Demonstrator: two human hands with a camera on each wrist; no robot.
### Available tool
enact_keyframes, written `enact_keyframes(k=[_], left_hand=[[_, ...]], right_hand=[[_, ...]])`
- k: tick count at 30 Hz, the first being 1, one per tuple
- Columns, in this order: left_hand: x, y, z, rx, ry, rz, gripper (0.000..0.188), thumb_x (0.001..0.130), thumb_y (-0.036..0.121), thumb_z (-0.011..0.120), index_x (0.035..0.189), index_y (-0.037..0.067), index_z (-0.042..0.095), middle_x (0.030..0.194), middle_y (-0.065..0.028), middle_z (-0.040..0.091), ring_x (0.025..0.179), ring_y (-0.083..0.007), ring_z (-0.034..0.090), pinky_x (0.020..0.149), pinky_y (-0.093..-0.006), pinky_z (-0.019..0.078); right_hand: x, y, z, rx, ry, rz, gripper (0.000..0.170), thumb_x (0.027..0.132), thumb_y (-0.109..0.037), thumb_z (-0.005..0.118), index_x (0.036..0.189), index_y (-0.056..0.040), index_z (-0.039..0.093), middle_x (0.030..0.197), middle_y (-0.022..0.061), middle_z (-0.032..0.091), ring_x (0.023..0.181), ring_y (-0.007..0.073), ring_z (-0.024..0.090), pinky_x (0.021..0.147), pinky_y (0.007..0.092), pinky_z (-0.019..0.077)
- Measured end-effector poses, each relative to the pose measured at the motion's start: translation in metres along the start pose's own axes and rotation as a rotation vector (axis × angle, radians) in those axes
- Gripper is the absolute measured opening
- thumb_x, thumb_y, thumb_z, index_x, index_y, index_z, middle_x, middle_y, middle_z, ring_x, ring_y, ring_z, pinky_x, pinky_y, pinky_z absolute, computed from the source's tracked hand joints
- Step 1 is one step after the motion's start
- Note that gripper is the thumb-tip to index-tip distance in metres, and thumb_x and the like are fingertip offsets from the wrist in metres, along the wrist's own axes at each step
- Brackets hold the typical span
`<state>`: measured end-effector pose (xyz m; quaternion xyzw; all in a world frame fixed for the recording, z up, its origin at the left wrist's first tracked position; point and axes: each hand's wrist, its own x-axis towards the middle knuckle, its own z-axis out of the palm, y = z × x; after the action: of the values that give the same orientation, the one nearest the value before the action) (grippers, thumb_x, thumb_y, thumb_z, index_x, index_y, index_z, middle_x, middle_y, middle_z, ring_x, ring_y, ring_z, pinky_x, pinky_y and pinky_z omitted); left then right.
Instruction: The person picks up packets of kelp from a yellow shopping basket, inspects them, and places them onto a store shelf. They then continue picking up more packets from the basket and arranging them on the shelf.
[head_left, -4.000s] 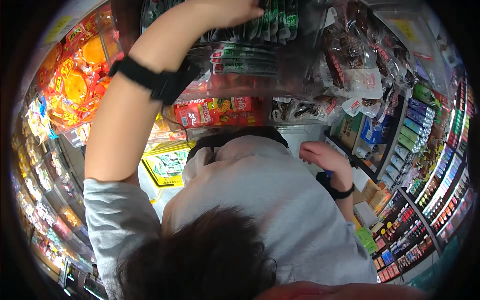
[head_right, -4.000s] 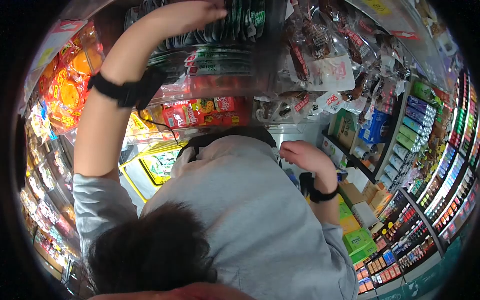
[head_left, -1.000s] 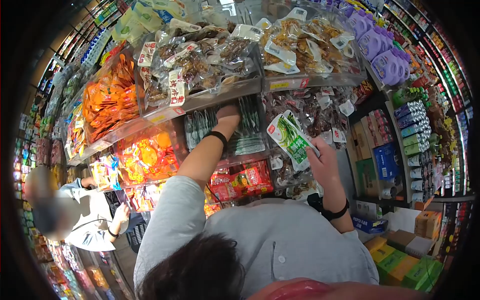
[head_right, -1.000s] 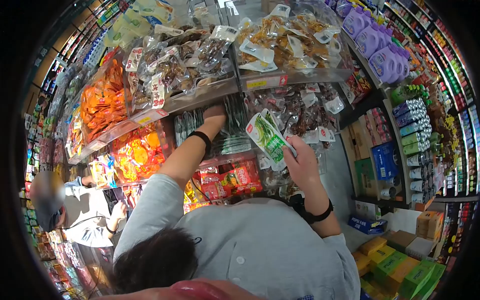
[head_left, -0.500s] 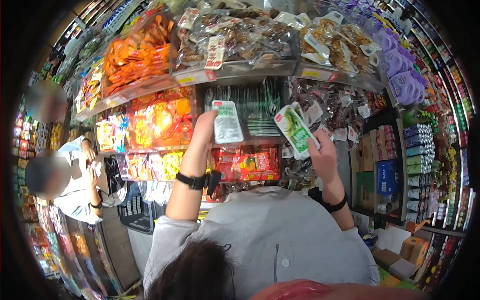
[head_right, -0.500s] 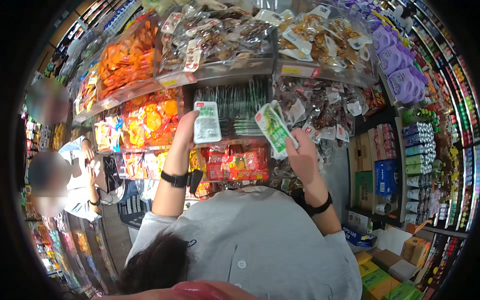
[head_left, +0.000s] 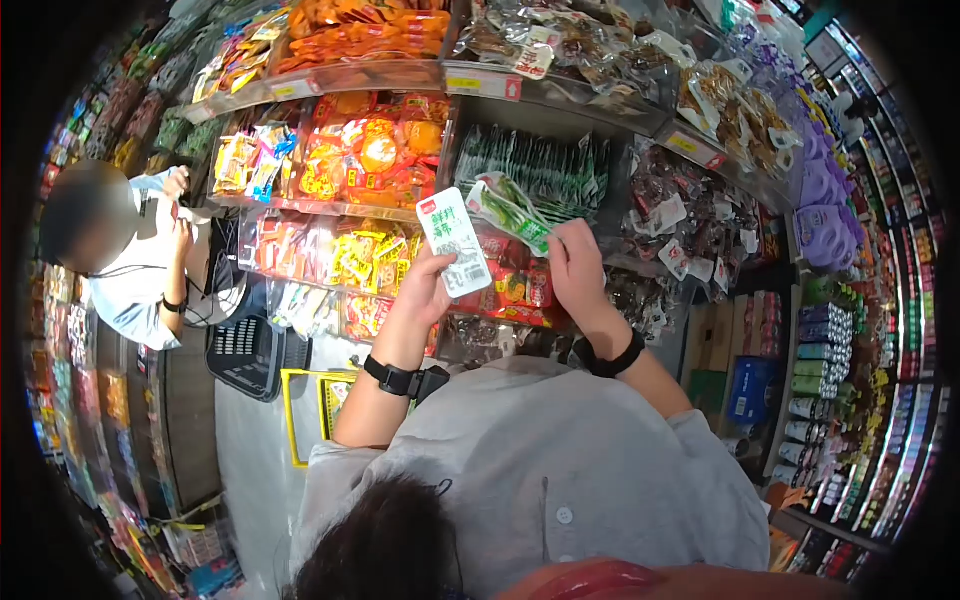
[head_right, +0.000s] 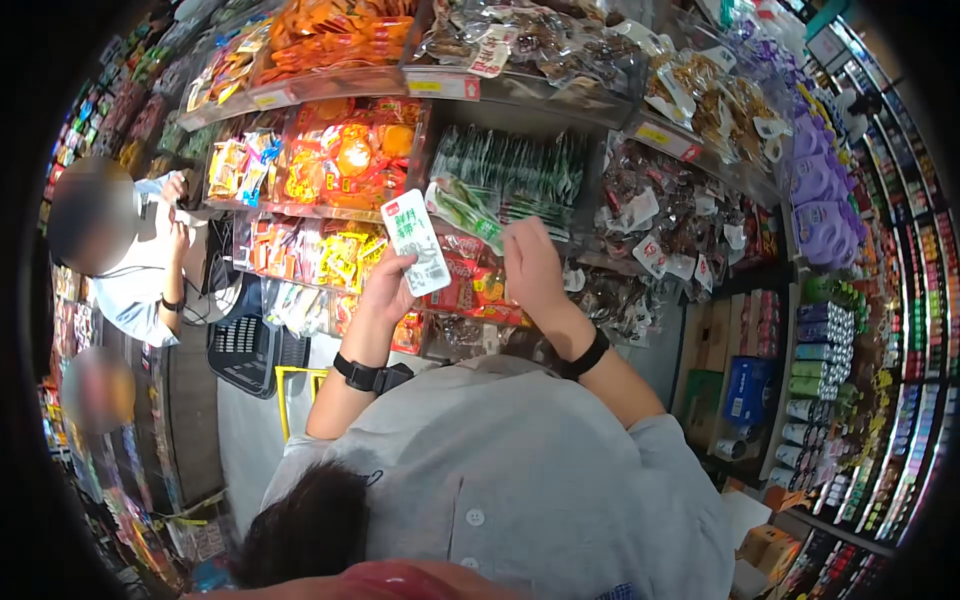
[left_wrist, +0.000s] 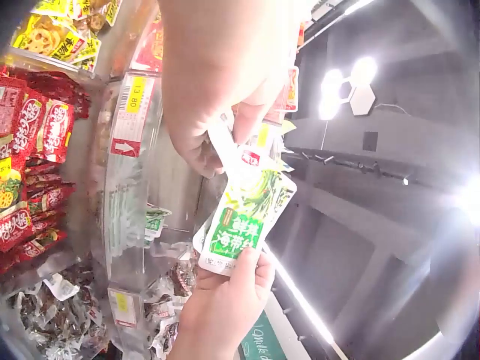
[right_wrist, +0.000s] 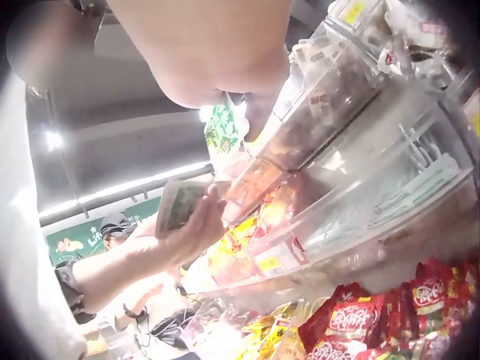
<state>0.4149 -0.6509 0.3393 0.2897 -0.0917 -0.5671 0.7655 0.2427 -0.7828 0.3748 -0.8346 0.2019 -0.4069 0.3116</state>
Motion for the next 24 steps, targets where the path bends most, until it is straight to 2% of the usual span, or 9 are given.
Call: enact_keyframes(k=[3,5,6,10,11,14,18,21,24], left_hand=[[-0.009,-0.001,-0.011,-0.157,-0.068,-0.105,0.057,0.079,0.004,0.051,0.131,0.001,0.029,0.127,-0.0226,0.043,0.115,-0.0321,0.046,0.096,-0.0443,0.0409],[-0.013,-0.006,-0.012,-0.271,-0.165,-0.121,0.058,0.081,0.011,0.053,0.132,0.001,0.028,0.133,-0.0187,0.037,0.122,-0.0316,0.038,0.103,-0.0463,0.0298],[-0.014,-0.01,-0.01,-0.242,-0.147,-0.067,0.057,0.082,0.012,0.053,0.133,0.001,0.028,0.133,-0.0175,0.037,0.122,-0.0311,0.039,0.104,-0.0458,0.0291],[-0.013,-0.019,-0.001,-0.133,-0.117,0.114,0.052,0.085,0.015,0.051,0.132,0.002,0.031,0.131,-0.0131,0.041,0.12,-0.0288,0.041,0.103,-0.0443,0.0298],[-0.013,-0.02,0.001,-0.111,-0.117,0.151,0.05,0.086,0.015,0.051,0.131,0.002,0.032,0.13,-0.0121,0.043,0.119,-0.0281,0.042,0.102,-0.044,0.031],[-0.016,-0.022,0.006,-0.022,-0.068,0.22,0.046,0.088,0.015,0.05,0.129,0.002,0.034,0.127,-0.0111,0.046,0.117,-0.027,0.045,0.099,-0.0434,0.0345],[-0.019,-0.014,0.02,0.01,0.033,0.235,0.041,0.088,0.007,0.046,0.127,0.002,0.036,0.124,-0.0105,0.047,0.115,-0.0239,0.046,0.097,-0.0403,0.0367],[-0.019,0.001,0.033,-0.014,-0.05,0.24,0.044,0.09,0.008,0.038,0.132,0.004,0.027,0.131,-0.0158,0.04,0.12,-0.028,0.04,0.099,-0.0426,0.0355],[-0.012,-0.007,0.028,-0.004,-0.126,0.228,0.049,0.091,0.015,0.034,0.136,0.005,0.019,0.137,-0.0153,0.032,0.125,-0.029,0.034,0.103,-0.0431,0.0301]], right_hand=[[0.005,0.012,0.011,0.192,0.07,0.098,0.005,0.085,0.0,0.049,0.089,-0.0002,0.046,0.08,0.0072,0.05,0.072,0.0157,0.049,0.067,0.0273,0.0415],[-0.001,0.008,0.017,0.49,-0.029,0.418,0.007,0.086,0.0,0.049,0.092,-0.0018,0.045,0.084,0.0047,0.051,0.077,0.0108,0.048,0.069,0.0248,0.0413],[-0.003,0.006,0.022,0.637,-0.077,0.579,0.008,0.086,0.0,0.048,0.093,-0.0026,0.044,0.086,0.0034,0.051,0.08,0.0083,0.047,0.07,0.0236,0.0413],[-0.016,0.011,0.049,0.716,-0.175,0.45,0.014,0.084,0.004,0.05,0.092,-0.0033,0.042,0.095,0.0045,0.053,0.085,0.0078,0.051,0.072,0.0218,0.0417],[-0.02,0.017,0.055,0.625,-0.175,0.434,0.016,0.083,0.005,0.052,0.095,-0.0019,0.044,0.095,0.0043,0.054,0.085,0.0084,0.052,0.074,0.0224,0.042],[-0.02,0.003,0.057,0.557,-0.195,0.393,0.021,0.079,-0.002,0.058,0.097,0.0005,0.048,0.09,0.0109,0.059,0.089,0.0147,0.058,0.074,0.0283,0.0446],[-0.021,-0.006,0.051,0.453,-0.126,0.392,0.022,0.082,-0.008,0.057,0.099,0.0026,0.048,0.088,0.014,0.06,0.083,0.0231,0.06,0.072,0.0328,0.0446],[-0.016,-0.014,0.035,0.259,0.022,0.344,0.019,0.081,-0.005,0.056,0.097,0.0012,0.048,0.091,0.0105,0.055,0.083,0.017,0.055,0.072,0.0292,0.0433],[-0.01,-0.024,0.03,-0.008,-0.009,0.005,0.021,0.076,-0.003,0.053,0.095,0.0021,0.046,0.092,0.0164,0.05,0.084,0.034,0.052,0.07,0.0398,0.0437]])
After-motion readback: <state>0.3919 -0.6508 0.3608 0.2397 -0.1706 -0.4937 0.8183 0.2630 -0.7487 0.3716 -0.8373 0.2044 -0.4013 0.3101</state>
